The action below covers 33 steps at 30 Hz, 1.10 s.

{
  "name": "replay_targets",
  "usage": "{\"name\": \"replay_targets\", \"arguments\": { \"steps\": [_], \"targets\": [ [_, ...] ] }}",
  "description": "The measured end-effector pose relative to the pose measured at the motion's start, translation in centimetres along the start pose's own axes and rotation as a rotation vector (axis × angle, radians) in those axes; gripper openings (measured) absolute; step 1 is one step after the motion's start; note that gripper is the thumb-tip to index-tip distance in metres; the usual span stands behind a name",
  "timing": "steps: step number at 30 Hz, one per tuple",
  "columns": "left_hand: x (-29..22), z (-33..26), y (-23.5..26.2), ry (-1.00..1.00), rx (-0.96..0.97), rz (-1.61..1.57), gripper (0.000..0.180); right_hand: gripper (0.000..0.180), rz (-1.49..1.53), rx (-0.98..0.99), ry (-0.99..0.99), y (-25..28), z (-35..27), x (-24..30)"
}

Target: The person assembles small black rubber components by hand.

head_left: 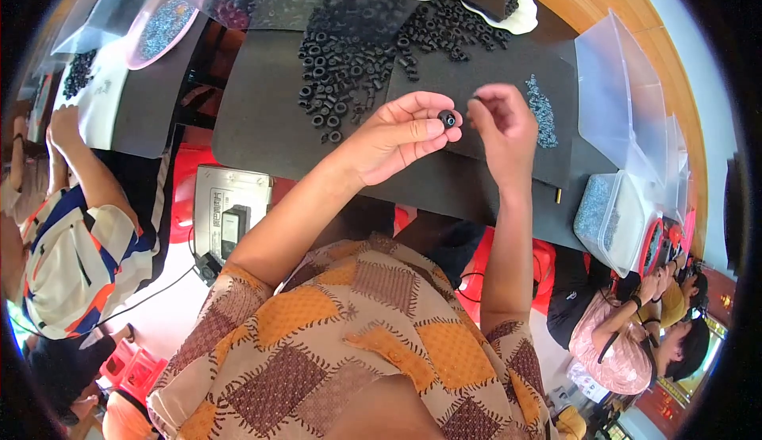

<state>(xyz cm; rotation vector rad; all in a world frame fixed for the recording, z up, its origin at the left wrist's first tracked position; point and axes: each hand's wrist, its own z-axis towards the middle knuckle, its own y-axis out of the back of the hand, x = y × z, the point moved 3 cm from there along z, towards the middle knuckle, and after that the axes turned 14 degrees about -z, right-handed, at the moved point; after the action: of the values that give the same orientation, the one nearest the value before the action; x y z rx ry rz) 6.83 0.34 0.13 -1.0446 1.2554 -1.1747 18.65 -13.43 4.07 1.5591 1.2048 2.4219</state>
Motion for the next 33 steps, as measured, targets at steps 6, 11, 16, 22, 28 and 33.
{"name": "replay_targets", "arguments": {
  "steps": [6,11,16,22,28,33],
  "targets": [
    [0.8,-0.2,-0.4,0.002,-0.043,0.298,0.025,0.012,0.448,0.043,-0.136,1.2,-5.1,1.8],
    [1.1,-0.1,-0.4,-0.015,-0.067,0.536,0.024,0.013,0.406,-0.080,0.032,1.6,-5.4,0.9],
    [1.2,0.0,-0.2,-0.086,-0.086,0.587,0.023,0.013,0.626,0.012,-0.140,0.6,-6.2,1.6],
    [1.2,0.0,-0.3,-0.095,-0.080,0.598,0.025,0.015,0.597,0.000,-0.147,0.4,-6.5,0.9],
    [1.2,-0.1,-0.5,-0.108,-0.103,0.677,0.022,0.014,0.443,-0.048,-0.010,0.6,-6.3,1.1],
    [1.2,-0.2,-0.7,-0.110,-0.105,0.753,0.023,0.014,0.303,-0.089,0.033,1.1,-6.2,2.0]
  ]
}}
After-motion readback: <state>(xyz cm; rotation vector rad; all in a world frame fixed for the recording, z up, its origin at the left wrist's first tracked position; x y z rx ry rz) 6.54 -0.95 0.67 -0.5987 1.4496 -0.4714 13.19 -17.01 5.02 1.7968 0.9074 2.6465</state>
